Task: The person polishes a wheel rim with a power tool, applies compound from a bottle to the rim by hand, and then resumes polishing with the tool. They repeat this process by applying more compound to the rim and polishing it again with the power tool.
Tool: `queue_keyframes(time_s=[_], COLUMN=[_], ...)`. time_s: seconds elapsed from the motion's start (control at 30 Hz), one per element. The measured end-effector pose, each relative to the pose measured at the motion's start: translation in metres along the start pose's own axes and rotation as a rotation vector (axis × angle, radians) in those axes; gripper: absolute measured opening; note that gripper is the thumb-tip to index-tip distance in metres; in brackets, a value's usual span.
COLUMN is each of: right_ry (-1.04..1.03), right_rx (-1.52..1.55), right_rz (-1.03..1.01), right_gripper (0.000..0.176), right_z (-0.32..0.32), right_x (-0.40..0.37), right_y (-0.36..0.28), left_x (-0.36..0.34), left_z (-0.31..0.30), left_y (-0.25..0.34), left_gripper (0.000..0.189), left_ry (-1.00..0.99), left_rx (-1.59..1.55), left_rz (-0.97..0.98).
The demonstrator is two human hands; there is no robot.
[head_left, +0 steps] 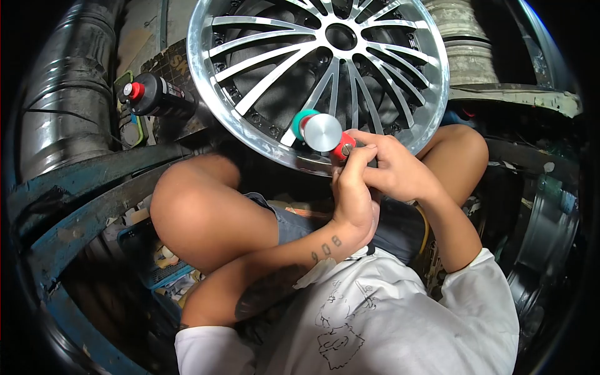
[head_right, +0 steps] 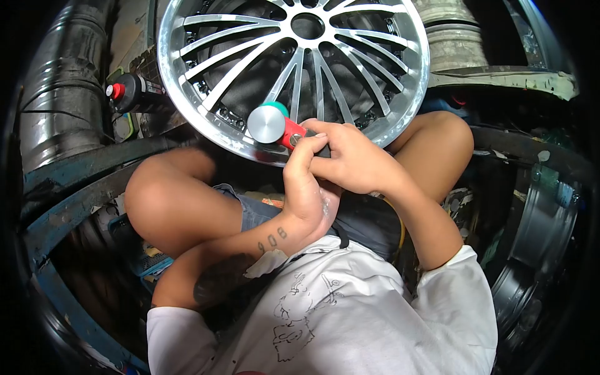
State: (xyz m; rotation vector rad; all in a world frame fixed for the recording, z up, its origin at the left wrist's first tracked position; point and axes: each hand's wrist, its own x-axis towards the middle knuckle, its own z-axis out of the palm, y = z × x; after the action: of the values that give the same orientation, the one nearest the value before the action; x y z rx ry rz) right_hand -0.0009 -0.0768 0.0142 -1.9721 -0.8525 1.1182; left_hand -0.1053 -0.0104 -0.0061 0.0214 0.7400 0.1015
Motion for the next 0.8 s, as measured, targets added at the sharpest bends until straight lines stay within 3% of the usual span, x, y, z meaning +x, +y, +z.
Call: queue_keyframes(time_s=[0.17,0.27,0.5,0.6,0.8], right_ry=[0.15,-0.027,0.031,-0.078,-0.131], right_rx=[0.073,-0.005,0.045,-0.107,-0.18], right_rz=[0.003,0.015,-0.046,0.041,-0.006], right_gripper=[0.039,0.039,0.039,0.039,0.04], right_z=[0.006,-0.002,0.004,-0.004,-0.004], right_x=[0.003,0.002,0.006,0.005,0.012], right_y=[-0.004,0.006,0.005,-0.008,-0.018], left_x=[0.015,0.008,0.007,0.001,-0.003], left_z=[-0.001,-0.004,-0.005,-0.003,-0.009], left_y=[0.002,-0.006,-0.002,-0.005,-0.004], left_gripper=[0.045,0.045,0.039,0.036,0.055], left_ry=[-0.076,0.007,-0.04,0.002,-0.028], left_rx=[0.018,0.001,-0.002,-0.021,0.016], left_rz=[0.046,0.085,0.081,0.119,0.068])
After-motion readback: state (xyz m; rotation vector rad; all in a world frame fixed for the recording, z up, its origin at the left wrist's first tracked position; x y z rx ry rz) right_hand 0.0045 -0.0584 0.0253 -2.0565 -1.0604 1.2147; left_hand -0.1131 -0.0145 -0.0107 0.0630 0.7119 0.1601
